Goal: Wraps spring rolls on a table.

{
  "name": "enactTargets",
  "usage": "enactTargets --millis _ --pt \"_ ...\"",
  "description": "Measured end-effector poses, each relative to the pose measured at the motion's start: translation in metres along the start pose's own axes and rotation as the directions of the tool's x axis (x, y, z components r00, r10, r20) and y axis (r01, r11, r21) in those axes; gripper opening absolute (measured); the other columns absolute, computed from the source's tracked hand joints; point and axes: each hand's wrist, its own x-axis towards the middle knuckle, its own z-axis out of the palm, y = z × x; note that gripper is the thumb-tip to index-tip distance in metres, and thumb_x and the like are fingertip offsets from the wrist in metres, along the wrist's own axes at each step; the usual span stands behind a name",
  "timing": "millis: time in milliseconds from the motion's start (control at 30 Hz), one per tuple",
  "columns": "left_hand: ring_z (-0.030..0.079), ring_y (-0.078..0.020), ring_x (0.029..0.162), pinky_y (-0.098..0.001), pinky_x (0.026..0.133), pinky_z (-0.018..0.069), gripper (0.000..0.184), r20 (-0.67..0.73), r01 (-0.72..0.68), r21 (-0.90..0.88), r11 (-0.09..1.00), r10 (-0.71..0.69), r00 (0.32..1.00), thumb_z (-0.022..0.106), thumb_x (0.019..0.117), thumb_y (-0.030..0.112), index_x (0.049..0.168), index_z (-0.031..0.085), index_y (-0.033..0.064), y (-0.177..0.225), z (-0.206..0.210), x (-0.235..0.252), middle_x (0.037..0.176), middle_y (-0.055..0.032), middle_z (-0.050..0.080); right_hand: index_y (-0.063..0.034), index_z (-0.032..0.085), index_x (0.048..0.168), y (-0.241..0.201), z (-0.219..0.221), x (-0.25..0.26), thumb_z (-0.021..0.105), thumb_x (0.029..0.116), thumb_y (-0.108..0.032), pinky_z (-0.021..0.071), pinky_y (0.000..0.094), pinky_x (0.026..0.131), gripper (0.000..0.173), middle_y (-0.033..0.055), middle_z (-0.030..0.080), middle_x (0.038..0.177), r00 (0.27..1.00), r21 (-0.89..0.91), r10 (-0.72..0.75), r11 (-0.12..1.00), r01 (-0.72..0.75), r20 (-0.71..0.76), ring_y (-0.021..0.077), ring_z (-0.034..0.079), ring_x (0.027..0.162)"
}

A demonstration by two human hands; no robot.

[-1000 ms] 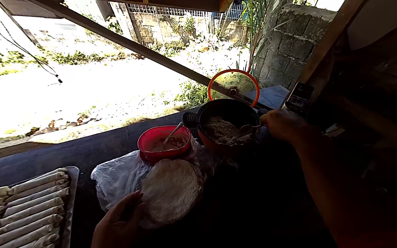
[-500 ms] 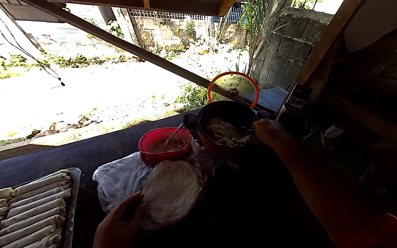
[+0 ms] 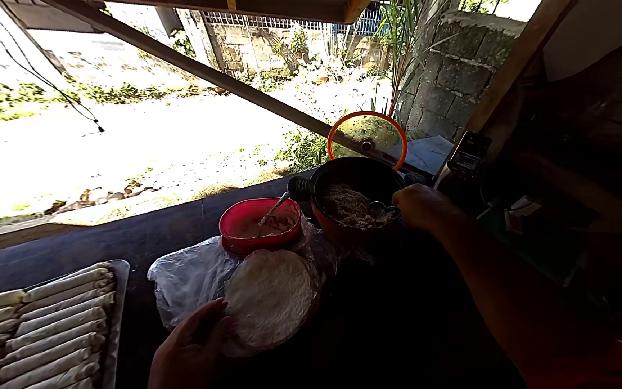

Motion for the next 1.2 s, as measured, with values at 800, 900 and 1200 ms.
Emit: enactTargets --millis 800,900,1200 --pt "0.069 -0.0044 0.104 -0.0239 0.093 0.0569 0.036 0.001 0.002 0.057 0.998 -0.002 1.0 0.073 0.0905 0.024 0.122 0.07 0.0083 -0.001 0.0 0.0 0.115 -0.0023 0.074 -0.0108 0.071 0.108 -0.029 -0.007 -0.025 0.058 0.0988 -0.006 0.0586 0.0489 0.082 0.017 0.0092 0.069 0.106 0.98 0.02 -0.157 0.987 0.161 -0.118 0.0274 0.07 0.1" --pt "0.069 -0.0048 0.105 -0.025 0.094 0.0577 0.035 0.006 -0.001 0.049 0.999 0.001 1.0 0.072 0.0911 0.024 0.122 0.07 0.0087 -0.002 0.0 0.0 0.116 -0.0024 0.074 -0.012 0.072 0.113 -0.039 -0.005 -0.029 0.055 0.1016 -0.009 0.0584 0.049 0.084 0.021 0.0085 0.07 0.109 0.971 0.021 -0.214 0.976 0.218 -0.109 0.0274 0.07 0.102" --pt "0.069 -0.0051 0.105 -0.0254 0.094 0.0576 0.035 -0.003 -0.015 0.042 0.999 0.015 1.0 0.073 0.0912 0.026 0.122 0.07 0.0098 -0.003 0.0 0.0 0.115 -0.0016 0.074 -0.0114 0.072 0.105 -0.019 -0.01 -0.025 0.059 0.0975 -0.005 0.0593 0.0483 0.075 0.017 0.009 0.069 0.101 0.951 0.052 -0.114 0.99 0.134 -0.287 0.0271 0.07 0.093"
